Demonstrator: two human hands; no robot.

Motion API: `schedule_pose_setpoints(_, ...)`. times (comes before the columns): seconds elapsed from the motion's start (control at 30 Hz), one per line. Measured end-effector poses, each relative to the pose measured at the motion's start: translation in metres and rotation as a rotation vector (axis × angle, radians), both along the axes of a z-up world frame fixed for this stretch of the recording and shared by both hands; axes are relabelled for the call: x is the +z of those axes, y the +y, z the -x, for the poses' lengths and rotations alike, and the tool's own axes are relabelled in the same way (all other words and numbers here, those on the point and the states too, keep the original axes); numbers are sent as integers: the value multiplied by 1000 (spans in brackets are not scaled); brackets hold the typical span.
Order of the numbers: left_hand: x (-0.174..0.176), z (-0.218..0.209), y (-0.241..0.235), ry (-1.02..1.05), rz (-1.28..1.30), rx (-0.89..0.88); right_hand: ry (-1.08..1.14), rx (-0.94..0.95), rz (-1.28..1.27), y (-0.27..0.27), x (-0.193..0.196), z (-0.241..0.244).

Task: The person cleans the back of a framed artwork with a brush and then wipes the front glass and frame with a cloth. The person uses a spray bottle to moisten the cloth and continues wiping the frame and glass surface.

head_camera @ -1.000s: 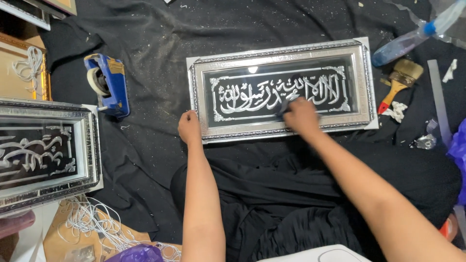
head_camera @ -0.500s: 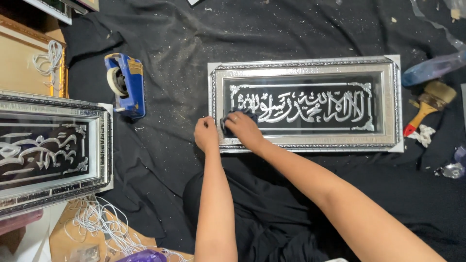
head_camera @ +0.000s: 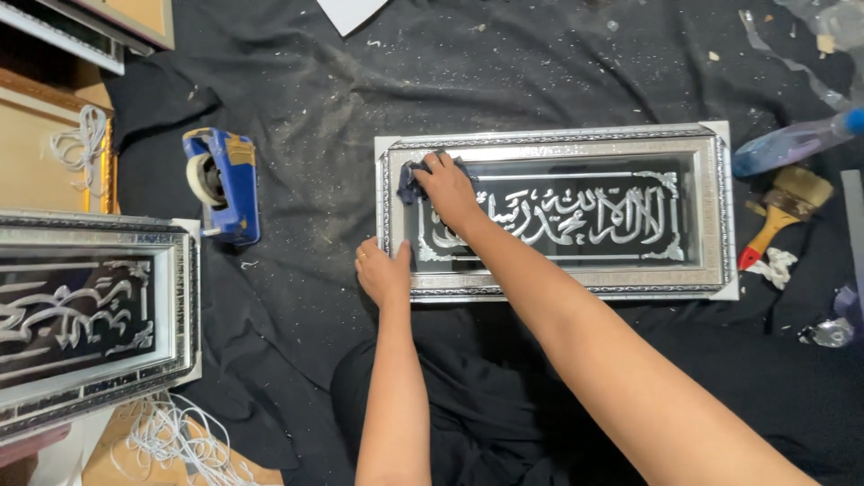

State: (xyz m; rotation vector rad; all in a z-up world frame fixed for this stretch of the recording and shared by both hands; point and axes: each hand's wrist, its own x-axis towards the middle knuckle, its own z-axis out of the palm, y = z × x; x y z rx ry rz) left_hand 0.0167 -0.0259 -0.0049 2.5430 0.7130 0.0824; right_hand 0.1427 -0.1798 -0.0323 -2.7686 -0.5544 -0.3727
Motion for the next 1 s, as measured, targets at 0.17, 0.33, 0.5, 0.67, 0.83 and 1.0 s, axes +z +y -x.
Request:
schedule_pose_setpoints(0.17, -6, 1, 1, -17, -28, -16, 65, -54, -10, -71, 38, 26)
schedule_pose_setpoints(0.33, -7, 0, 1, -8, -27, 2, 19, -212, 23, -168, 55, 54)
schedule_pose_setpoints(0.5, -5, 1, -1, -9, -32, -7, -4, -375, 110, -280, 1, 67)
schedule_pose_setpoints(0.67, 5, 1, -3, 6, 0, 3, -178, -564, 256, -353, -18, 78)
schedule_pose_setpoints(0.83, 3, 0, -2, 22, -6, 18, -149, -867, 327, -359, -16, 77)
schedule_pose_setpoints(1.0, 4, -1, -1, 18, -3, 14, 168, -873, 174, -350, 12, 84)
